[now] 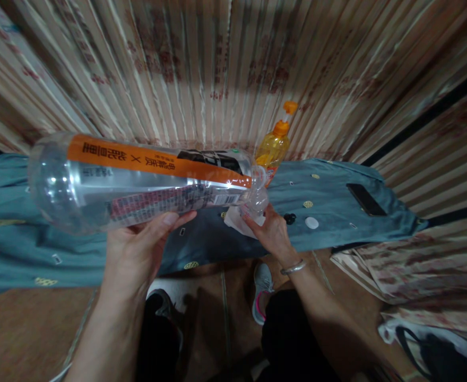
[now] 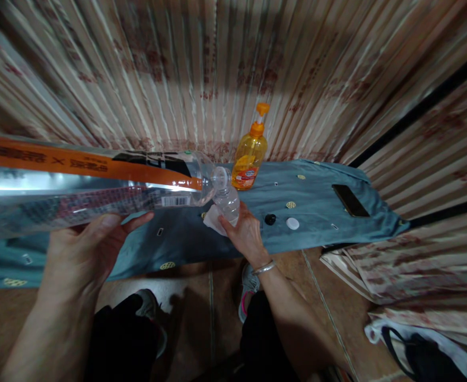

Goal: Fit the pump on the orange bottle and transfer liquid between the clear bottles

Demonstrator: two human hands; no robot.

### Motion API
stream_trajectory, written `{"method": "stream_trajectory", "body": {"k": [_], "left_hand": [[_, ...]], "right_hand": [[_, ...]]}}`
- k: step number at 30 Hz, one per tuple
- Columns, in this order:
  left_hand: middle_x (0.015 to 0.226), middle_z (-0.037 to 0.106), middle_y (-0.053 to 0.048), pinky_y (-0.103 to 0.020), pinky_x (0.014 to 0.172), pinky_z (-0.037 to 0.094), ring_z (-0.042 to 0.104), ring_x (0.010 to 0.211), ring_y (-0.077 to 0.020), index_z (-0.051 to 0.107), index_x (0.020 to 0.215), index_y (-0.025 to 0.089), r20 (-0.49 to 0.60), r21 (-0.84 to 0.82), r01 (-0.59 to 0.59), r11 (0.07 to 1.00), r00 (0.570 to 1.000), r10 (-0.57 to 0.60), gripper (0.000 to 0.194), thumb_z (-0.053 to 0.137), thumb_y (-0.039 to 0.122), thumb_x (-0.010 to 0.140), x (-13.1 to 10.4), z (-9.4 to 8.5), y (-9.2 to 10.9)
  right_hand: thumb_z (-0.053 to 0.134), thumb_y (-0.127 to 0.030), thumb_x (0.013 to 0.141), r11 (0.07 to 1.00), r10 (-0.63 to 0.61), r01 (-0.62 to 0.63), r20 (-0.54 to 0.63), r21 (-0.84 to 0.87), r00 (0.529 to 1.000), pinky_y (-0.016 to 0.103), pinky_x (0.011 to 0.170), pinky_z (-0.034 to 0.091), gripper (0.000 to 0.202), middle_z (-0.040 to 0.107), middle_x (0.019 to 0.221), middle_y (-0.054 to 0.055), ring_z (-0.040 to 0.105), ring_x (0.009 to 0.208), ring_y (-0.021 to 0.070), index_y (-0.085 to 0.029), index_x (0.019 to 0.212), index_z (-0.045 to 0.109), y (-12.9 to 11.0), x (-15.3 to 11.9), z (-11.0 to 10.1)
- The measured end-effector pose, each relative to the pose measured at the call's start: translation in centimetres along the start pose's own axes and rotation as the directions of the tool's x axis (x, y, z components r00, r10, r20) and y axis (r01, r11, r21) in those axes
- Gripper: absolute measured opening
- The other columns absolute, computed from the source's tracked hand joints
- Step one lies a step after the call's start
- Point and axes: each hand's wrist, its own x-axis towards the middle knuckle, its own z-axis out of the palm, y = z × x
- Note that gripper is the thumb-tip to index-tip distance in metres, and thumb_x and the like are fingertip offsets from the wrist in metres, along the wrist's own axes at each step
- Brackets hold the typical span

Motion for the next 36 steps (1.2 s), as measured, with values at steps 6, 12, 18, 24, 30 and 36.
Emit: {"method": "stream_trajectory", "body": {"k": [6, 12, 18, 24, 30, 36], "left_hand": [[0.08, 0.078, -0.002, -0.036, 0.069, 0.07, 0.076, 0.08, -0.0214, 0.079, 0.078, 0.023, 0.013, 0.007, -0.004, 1.0, 1.0, 0.004, 0.033, 0.097, 0.025, 0.051, 0.0, -0.1, 0.0], [0.084, 0.08, -0.003, -0.038, 0.073, 0.07, 0.077, 0.083, -0.0216, 0.079, 0.084, 0.023, 0.054, 0.014, 0.003, 1.0, 0.999, -0.003, 0.033, 0.096, 0.025, 0.056, 0.2, -0.9, -0.3], [0.081, 0.08, -0.003, -0.039, 0.07, 0.07, 0.077, 0.08, -0.0215, 0.079, 0.081, 0.022, 0.029, -0.011, -0.015, 1.0, 0.999, 0.015, 0.033, 0.097, 0.024, 0.053, 0.2, -0.8, -0.4], [0.079, 0.08, -0.004, -0.039, 0.07, 0.07, 0.077, 0.079, -0.0218, 0.08, 0.079, 0.021, 0.025, -0.007, -0.01, 1.0, 1.0, 0.01, 0.033, 0.097, 0.024, 0.052, 0.1, -0.5, -0.3], [0.079, 0.08, -0.003, -0.039, 0.07, 0.07, 0.077, 0.078, -0.0212, 0.079, 0.079, 0.021, 0.03, -0.012, -0.01, 1.0, 0.999, 0.01, 0.032, 0.097, 0.023, 0.053, 0.2, -0.6, -0.3], [0.083, 0.08, -0.005, -0.04, 0.073, 0.07, 0.078, 0.083, -0.022, 0.08, 0.082, 0.021, 0.067, 0.011, -0.007, 1.0, 0.998, 0.007, 0.029, 0.095, 0.024, 0.058, 0.2, -1.0, -0.5]], "right_hand": [[0.066, -0.053, 0.086, 1.0, 0.006, -0.006, 0.015, 0.0, 1.0, 0.038, 0.079, 0.056, 0.06, 0.078, 0.105, 0.018, 0.075, 0.094, 0.0319, -0.01, 0.127, 0.062, -0.1, 0.0, -0.1], [0.066, -0.054, 0.084, 1.0, 0.02, -0.019, 0.023, -0.005, 1.0, 0.038, 0.079, 0.056, 0.062, 0.077, 0.103, 0.018, 0.075, 0.094, 0.0321, -0.008, 0.126, 0.062, 0.0, 0.1, 0.0], [0.066, -0.054, 0.084, 0.999, 0.001, -0.001, 0.012, 0.032, 1.0, 0.038, 0.079, 0.056, 0.06, 0.078, 0.104, 0.017, 0.074, 0.094, 0.0309, -0.01, 0.125, 0.063, 0.1, 0.0, 0.0], [0.067, -0.053, 0.084, 0.999, 0.024, -0.025, 0.02, 0.02, 1.0, 0.039, 0.079, 0.056, 0.06, 0.078, 0.103, 0.017, 0.075, 0.095, 0.0322, -0.01, 0.126, 0.062, 0.0, 0.0, -0.1], [0.065, -0.053, 0.085, 0.999, -0.006, 0.006, 0.005, 0.045, 1.0, 0.037, 0.079, 0.056, 0.057, 0.078, 0.103, 0.016, 0.075, 0.093, 0.0307, -0.012, 0.124, 0.063, 0.1, 0.0, 0.0], [0.066, -0.055, 0.084, 1.0, -0.012, 0.012, -0.011, 0.016, 1.0, 0.039, 0.079, 0.056, 0.063, 0.077, 0.102, 0.017, 0.074, 0.093, 0.032, -0.009, 0.126, 0.062, 0.4, 0.0, 0.3]]}}
